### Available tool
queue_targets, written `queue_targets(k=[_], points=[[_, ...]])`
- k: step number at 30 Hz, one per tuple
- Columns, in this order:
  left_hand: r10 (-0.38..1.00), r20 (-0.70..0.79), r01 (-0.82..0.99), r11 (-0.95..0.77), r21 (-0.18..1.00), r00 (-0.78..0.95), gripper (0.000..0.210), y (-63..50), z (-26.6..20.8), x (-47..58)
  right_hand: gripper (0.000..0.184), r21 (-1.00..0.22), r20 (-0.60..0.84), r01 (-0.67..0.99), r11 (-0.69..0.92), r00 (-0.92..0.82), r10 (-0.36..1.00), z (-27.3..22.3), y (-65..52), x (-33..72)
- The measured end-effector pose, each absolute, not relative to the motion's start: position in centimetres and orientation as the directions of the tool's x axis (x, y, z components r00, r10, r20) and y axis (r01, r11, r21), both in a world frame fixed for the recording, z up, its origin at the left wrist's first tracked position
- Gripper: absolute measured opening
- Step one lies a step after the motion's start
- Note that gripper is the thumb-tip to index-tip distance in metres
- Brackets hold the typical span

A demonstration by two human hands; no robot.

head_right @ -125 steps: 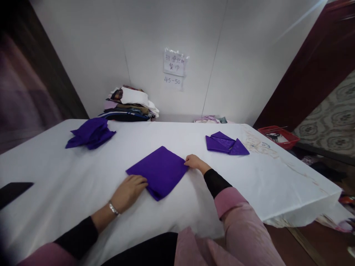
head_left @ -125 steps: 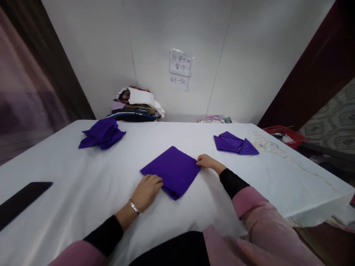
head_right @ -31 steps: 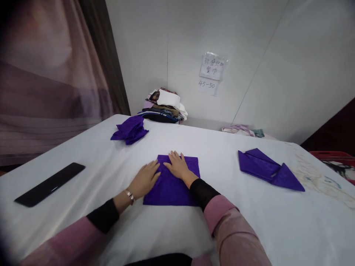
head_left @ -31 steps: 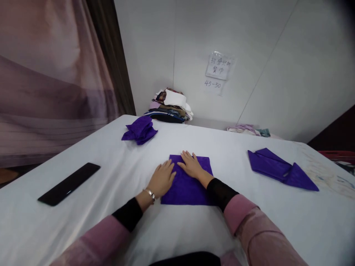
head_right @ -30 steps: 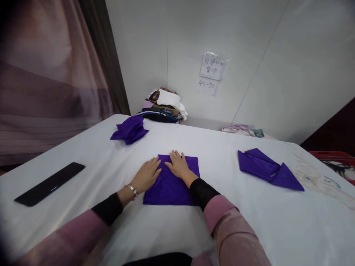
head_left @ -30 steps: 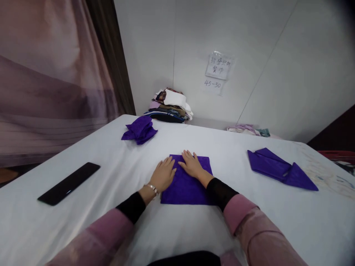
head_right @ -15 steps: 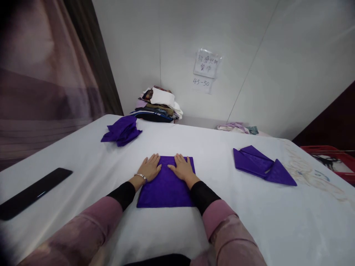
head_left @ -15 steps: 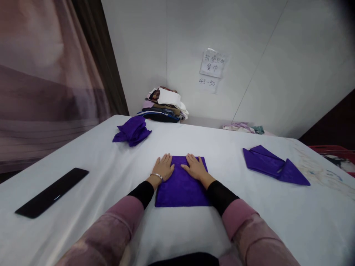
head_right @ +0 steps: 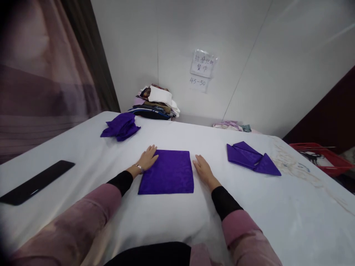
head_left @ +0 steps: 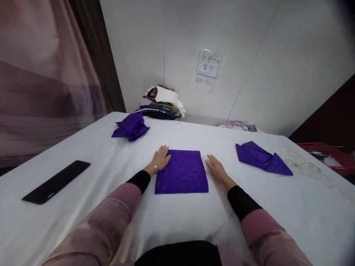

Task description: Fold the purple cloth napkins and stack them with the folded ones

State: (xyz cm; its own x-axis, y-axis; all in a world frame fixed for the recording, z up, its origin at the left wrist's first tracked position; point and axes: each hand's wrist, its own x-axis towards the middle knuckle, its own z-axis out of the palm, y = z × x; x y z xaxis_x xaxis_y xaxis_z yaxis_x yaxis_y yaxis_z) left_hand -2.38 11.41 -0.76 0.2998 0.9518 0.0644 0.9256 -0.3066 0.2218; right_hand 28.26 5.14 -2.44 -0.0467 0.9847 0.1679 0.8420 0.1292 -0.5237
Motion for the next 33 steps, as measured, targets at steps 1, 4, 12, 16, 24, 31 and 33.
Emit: queue_targets(k=[1, 4, 12, 16, 24, 31, 33], points=[[0.943, 0.088, 0.914, -0.332, 0.231, 0.320, 0.052, 10.4, -0.3, -2.2, 0.045, -0.546, 0.203, 0.819, 0.177, -0.076, 0.976, -2.6, 4.1, 28.7], [0.825, 0.205, 0.786, -0.565, 0.253, 0.527, 0.048, 5.7, 0.5, -0.8, 0.037, -0.577, 0.283, 0.748, 0.327, -0.192, 0.940, -3.4, 1.3, 29.6], [0.630, 0.160, 0.614, -0.777, 0.141, 0.760, 0.022, -2.0, 0.2, 2.7, 0.046, -0.544, 0.330, 0.707, 0.452, -0.315, 0.890, -2.9, -1.2, 29.6], [0.650, 0.148, 0.651, -0.758, 0.049, 0.745, 0.021, -1.1, -0.1, 3.2, 0.054, -0.531, 0.373, 0.671, 0.517, -0.362, 0.854, -3.2, -1.3, 29.3], [0.767, 0.194, 0.749, -0.640, 0.171, 0.611, 0.020, -0.2, 0.0, 2.2, 0.060, -0.451, 0.372, 0.663, 0.597, -0.469, 0.801, -3.0, -1.8, 28.3], [0.738, 0.215, 0.640, -0.666, 0.384, 0.639, 0.026, -1.5, 0.2, 0.2, 0.033, -0.497, 0.311, 0.596, 0.630, -0.555, 0.771, -1.2, -1.5, 24.8], [0.715, 0.204, 0.602, -0.682, 0.416, 0.669, 0.032, -2.5, 0.4, -1.0, 0.027, -0.592, 0.254, 0.547, 0.592, -0.571, 0.781, -0.6, -2.7, 24.0]])
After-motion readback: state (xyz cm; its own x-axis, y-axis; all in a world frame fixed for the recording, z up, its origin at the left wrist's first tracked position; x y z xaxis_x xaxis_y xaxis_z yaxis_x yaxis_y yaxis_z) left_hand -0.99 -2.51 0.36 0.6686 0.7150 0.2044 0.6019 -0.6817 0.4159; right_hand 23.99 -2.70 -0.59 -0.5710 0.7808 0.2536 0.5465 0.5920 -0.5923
